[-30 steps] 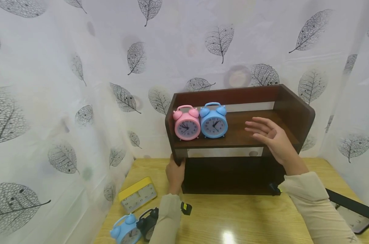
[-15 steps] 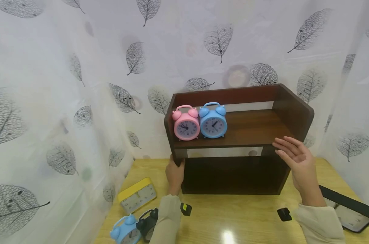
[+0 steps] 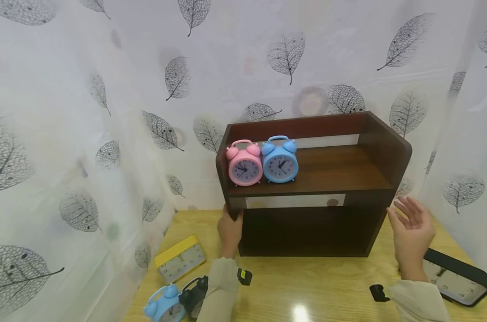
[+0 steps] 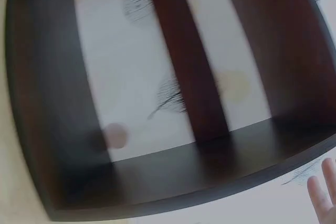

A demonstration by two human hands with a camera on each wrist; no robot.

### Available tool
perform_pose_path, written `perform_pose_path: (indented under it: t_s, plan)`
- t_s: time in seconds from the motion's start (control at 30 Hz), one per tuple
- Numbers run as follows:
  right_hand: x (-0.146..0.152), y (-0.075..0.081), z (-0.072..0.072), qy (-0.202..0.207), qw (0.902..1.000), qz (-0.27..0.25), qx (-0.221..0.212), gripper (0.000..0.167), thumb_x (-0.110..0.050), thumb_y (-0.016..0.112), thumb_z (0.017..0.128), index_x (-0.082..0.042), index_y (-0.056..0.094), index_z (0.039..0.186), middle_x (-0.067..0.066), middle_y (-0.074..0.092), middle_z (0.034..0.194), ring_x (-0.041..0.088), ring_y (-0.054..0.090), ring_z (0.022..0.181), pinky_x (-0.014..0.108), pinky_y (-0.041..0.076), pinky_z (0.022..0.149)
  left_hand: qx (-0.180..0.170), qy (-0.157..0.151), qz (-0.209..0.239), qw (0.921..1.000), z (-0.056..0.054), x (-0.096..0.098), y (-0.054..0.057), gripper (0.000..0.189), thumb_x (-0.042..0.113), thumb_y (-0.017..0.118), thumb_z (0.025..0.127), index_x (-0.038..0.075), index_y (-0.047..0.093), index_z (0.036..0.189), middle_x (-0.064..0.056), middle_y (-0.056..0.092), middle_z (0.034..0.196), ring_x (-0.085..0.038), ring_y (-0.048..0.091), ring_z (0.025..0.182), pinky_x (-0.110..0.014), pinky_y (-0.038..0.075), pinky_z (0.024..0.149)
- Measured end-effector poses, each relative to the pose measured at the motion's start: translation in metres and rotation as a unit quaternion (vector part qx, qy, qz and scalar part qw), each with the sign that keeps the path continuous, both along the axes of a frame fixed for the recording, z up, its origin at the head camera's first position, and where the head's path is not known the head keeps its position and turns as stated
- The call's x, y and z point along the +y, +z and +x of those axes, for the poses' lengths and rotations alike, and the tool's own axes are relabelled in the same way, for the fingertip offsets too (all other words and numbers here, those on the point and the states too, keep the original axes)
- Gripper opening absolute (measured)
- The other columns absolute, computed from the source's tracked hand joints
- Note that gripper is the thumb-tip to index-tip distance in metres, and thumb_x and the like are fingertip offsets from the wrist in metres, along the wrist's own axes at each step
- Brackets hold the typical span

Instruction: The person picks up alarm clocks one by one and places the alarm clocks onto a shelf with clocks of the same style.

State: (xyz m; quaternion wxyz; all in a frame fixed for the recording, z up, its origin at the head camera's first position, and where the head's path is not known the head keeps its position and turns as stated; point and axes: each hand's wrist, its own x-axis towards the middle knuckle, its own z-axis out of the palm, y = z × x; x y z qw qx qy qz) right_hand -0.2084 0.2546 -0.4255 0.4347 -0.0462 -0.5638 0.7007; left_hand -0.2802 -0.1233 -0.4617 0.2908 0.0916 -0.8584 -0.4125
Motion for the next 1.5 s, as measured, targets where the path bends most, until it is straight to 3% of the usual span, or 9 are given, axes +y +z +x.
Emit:
perform_pose_path:
  t_s: [0.2, 0.33, 0.47, 0.7, 0.77, 0.87, 0.97, 1.2, 1.5]
  plan:
    - [0.004, -0.027, -0.019, -0.053, 0.9863, 0.082, -0.133, 0.051, 0.0, 0.07, 0.079, -0.011, 0.055, 0.126, -0.017, 0.059, 0.113, -0.007, 0.058, 0.093, 0.003, 0.045, 0.075, -0.003, 0.001, -0.002, 1.0, 0.001, 0.0, 0.001, 0.038, 0.028, 0.066, 0.083, 0.004, 0.058, 0.112, -0.026, 0.069, 0.09, -0.046, 0.064, 0.083, -0.055, 0.047, 0.074]
    - [0.004, -0.039, -0.025, -0.062, 0.9711, 0.128, -0.192, 0.052, -0.011, 0.069, 0.083, -0.017, 0.052, 0.131, -0.01, 0.057, 0.121, -0.011, 0.052, 0.095, 0.002, 0.042, 0.076, -0.005, -0.001, 0.002, 1.0, 0.003, 0.001, 0.002, 0.037, 0.027, 0.066, 0.084, 0.004, 0.058, 0.112, -0.027, 0.068, 0.09, -0.047, 0.063, 0.083, -0.055, 0.047, 0.074]
    - [0.002, -0.047, -0.029, -0.075, 0.9622, 0.161, -0.206, 0.051, -0.016, 0.068, 0.084, -0.017, 0.052, 0.131, -0.003, 0.058, 0.122, -0.017, 0.048, 0.094, 0.004, 0.038, 0.075, -0.005, -0.003, 0.004, 1.0, 0.004, 0.001, 0.003, 0.037, 0.027, 0.066, 0.084, 0.003, 0.058, 0.111, -0.027, 0.068, 0.09, -0.047, 0.063, 0.084, -0.055, 0.047, 0.074]
    - [0.0, -0.055, -0.039, -0.091, 0.956, 0.193, -0.202, 0.04, -0.015, 0.069, 0.082, -0.001, 0.058, 0.117, -0.034, 0.044, 0.092, -0.02, 0.04, 0.085, 0.008, 0.034, 0.076, 0.004, -0.01, 0.007, 0.9999, 0.003, 0.0, 0.0, 0.038, 0.028, 0.066, 0.084, 0.005, 0.057, 0.113, -0.027, 0.068, 0.092, -0.047, 0.063, 0.084, -0.056, 0.047, 0.074]
    - [-0.001, -0.057, -0.042, -0.097, 0.9531, 0.199, -0.206, 0.038, -0.015, 0.068, 0.082, 0.001, 0.057, 0.115, -0.027, 0.051, 0.093, -0.012, 0.046, 0.088, 0.011, 0.034, 0.077, 0.005, -0.017, 0.012, 0.9998, 0.003, -0.002, -0.002, 0.04, 0.027, 0.066, 0.084, 0.005, 0.057, 0.115, -0.027, 0.068, 0.094, -0.047, 0.064, 0.086, -0.056, 0.047, 0.075]
    - [-0.003, -0.057, -0.045, -0.1, 0.9533, 0.201, -0.202, 0.038, -0.013, 0.067, 0.083, 0.005, 0.056, 0.115, 0.003, 0.064, 0.104, 0.016, 0.058, 0.097, 0.029, 0.041, 0.084, 0.003, -0.031, 0.021, 0.9993, 0.003, -0.006, -0.005, 0.045, 0.027, 0.066, 0.084, 0.006, 0.054, 0.122, -0.027, 0.068, 0.1, -0.045, 0.064, 0.09, -0.055, 0.048, 0.078]
    - [-0.004, -0.057, -0.048, -0.096, 0.9555, 0.197, -0.197, 0.04, -0.013, 0.065, 0.084, 0.008, 0.053, 0.116, 0.031, 0.057, 0.115, 0.044, 0.052, 0.109, 0.049, 0.039, 0.091, -0.011, -0.043, 0.032, 0.9985, 0.004, -0.009, -0.008, 0.049, 0.028, 0.065, 0.085, 0.008, 0.051, 0.128, -0.024, 0.067, 0.108, -0.041, 0.065, 0.095, -0.051, 0.05, 0.081]
    - [-0.007, -0.061, -0.058, -0.116, 0.9597, 0.181, -0.181, 0.032, -0.013, 0.064, 0.084, 0.009, 0.057, 0.106, 0.032, 0.06, 0.108, 0.044, 0.054, 0.103, 0.053, 0.038, 0.089, -0.029, -0.077, 0.056, 0.995, 0.016, -0.018, -0.006, 0.047, 0.023, 0.062, 0.088, 0.011, 0.048, 0.132, -0.018, 0.063, 0.122, -0.034, 0.066, 0.103, -0.044, 0.052, 0.086]
    - [-0.002, -0.059, -0.06, -0.134, 0.9512, 0.206, -0.187, 0.027, -0.011, 0.062, 0.086, 0.012, 0.057, 0.099, 0.036, 0.06, 0.1, 0.049, 0.056, 0.095, 0.055, 0.039, 0.082, -0.02, -0.127, -0.027, 0.9913, 0.035, -0.023, -0.002, 0.052, 0.017, 0.066, 0.086, 0.002, 0.046, 0.132, -0.022, 0.063, 0.118, -0.036, 0.065, 0.102, -0.043, 0.053, 0.086]
